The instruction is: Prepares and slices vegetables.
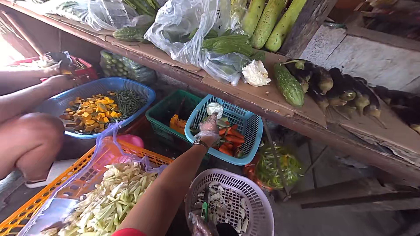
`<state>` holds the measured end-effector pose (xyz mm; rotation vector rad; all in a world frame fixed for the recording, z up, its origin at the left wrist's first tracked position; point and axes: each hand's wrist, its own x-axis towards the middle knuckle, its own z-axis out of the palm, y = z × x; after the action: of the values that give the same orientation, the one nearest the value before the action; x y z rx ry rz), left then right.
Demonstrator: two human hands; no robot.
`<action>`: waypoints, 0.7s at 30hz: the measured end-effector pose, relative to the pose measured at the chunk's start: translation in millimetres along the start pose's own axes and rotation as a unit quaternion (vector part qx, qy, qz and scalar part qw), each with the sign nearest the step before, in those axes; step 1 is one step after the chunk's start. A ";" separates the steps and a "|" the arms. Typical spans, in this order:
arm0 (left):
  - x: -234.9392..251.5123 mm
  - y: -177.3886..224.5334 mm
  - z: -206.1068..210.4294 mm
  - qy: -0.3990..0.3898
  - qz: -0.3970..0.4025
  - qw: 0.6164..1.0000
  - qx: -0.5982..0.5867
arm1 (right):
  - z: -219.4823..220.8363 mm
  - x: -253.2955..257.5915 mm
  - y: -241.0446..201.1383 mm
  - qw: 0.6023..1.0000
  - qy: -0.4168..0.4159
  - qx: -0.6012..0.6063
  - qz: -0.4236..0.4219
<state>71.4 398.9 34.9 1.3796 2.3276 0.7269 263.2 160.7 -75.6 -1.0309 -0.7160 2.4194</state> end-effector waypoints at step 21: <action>-323.2 -177.1 -121.5 0.248 -0.133 0.704 -0.652 | 139.7 -67.3 36.9 0.857 -0.221 -0.393 -0.250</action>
<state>34.6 12.6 39.6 0.1596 1.3924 2.1918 195.5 53.8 21.4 -0.3974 -1.9650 1.8903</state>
